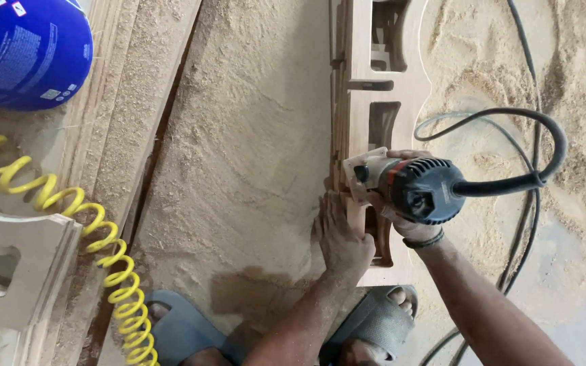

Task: Using a handheld power router to shape and finish the edges of decorative wooden furniture components.

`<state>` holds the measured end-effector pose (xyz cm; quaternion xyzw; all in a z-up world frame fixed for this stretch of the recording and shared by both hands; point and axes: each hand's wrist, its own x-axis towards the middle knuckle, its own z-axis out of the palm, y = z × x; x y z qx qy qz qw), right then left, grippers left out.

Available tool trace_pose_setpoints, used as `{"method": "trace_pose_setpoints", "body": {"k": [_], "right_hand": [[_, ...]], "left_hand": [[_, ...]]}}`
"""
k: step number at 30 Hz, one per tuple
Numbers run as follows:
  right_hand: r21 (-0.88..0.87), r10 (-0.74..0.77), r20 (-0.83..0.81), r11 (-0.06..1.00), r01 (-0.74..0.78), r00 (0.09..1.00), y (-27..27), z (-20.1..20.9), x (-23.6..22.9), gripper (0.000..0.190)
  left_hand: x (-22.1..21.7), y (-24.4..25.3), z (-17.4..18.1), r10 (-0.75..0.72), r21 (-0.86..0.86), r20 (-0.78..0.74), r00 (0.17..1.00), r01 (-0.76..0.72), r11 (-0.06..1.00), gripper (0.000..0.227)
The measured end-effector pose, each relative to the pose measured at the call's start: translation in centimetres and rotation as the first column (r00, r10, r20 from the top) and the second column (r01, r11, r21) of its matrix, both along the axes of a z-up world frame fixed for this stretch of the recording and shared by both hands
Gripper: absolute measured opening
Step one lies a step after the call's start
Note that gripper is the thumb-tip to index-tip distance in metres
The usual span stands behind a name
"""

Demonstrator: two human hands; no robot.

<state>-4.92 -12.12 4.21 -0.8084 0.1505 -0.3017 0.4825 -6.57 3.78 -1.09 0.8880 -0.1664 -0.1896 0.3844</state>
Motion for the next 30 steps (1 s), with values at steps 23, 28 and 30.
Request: {"method": "trace_pose_setpoints", "body": {"k": [23,28,30], "right_hand": [[0.041,-0.04,0.06,0.998,0.037,0.997,-4.0,-3.9,4.2,0.057],[-0.017,-0.054,0.037,0.998,0.055,0.998,-4.9,-3.9,5.3,0.043],[-0.01,-0.076,0.038,0.997,0.077,0.996,-5.0,-3.6,6.2,0.04]], "left_hand": [[1.2,0.2,0.5,-0.137,0.035,0.029,0.99,0.136,0.99,0.112],[1.1,0.3,0.6,-0.133,0.021,0.027,0.991,0.133,0.991,0.11],[1.4,0.3,1.1,-0.129,0.007,0.025,0.991,0.129,0.992,0.111]]}}
